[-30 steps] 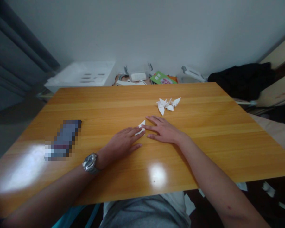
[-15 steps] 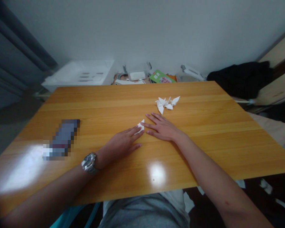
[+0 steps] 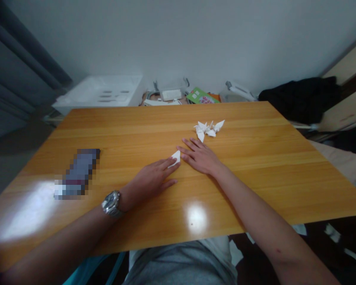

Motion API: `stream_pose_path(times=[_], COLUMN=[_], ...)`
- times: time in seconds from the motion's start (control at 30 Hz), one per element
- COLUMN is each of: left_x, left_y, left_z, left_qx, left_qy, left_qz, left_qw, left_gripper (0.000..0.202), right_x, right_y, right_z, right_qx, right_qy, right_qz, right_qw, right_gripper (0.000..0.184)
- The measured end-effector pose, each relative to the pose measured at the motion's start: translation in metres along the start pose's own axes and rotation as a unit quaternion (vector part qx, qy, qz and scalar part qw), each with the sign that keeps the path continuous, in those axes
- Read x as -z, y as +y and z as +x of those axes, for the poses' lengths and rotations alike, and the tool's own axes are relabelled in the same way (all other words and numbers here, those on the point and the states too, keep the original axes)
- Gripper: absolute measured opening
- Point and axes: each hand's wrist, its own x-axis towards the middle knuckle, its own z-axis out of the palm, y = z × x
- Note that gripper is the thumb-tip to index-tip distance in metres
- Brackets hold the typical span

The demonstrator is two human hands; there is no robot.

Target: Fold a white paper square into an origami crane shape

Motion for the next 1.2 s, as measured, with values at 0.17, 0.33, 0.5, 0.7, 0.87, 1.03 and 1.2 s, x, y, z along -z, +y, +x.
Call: stream_pose_path(times=[0.17,0.33,0.5,0.7,0.87,1.03,1.2], left_x=[0.002,0.003,0.002,0.005,0.007,0.006,0.008], left_y=[-0.001,-0.002,-0.003,0.002,0.005,0.005,0.005], left_z=[0.000,0.000,0.000,-0.001,-0.004,-0.003,-0.003], left_qx=[-0.002,-0.008,-0.007,-0.004,-0.007,-0.005,-0.009], left_qy=[0.002,-0.009,-0.009,-0.005,-0.007,-0.011,-0.017], left_qz=[0.008,0.016,0.024,0.020,0.016,0.014,0.015], left_qw=[1.000,1.000,1.000,1.000,1.000,1.000,1.000], left_gripper=[0.055,0.054,0.054,0.057,0.054,0.051,0.054], right_x=[0.001,0.008,0.009,0.010,0.010,0.010,0.006], right_y=[-0.002,-0.002,-0.007,-0.010,-0.011,-0.012,-0.010], right_z=[0.000,-0.001,-0.001,0.000,-0.003,-0.006,-0.005], right_qx=[-0.004,0.051,0.084,0.074,0.092,0.096,0.072], right_qy=[0.006,0.007,-0.029,-0.040,-0.039,-0.042,-0.035], right_qz=[0.007,0.053,0.077,0.077,0.045,0.031,0.022], right_qw=[1.000,0.997,0.993,0.994,0.994,0.994,0.997], right_gripper=[0.056,0.055,0.054,0.053,0.055,0.058,0.054])
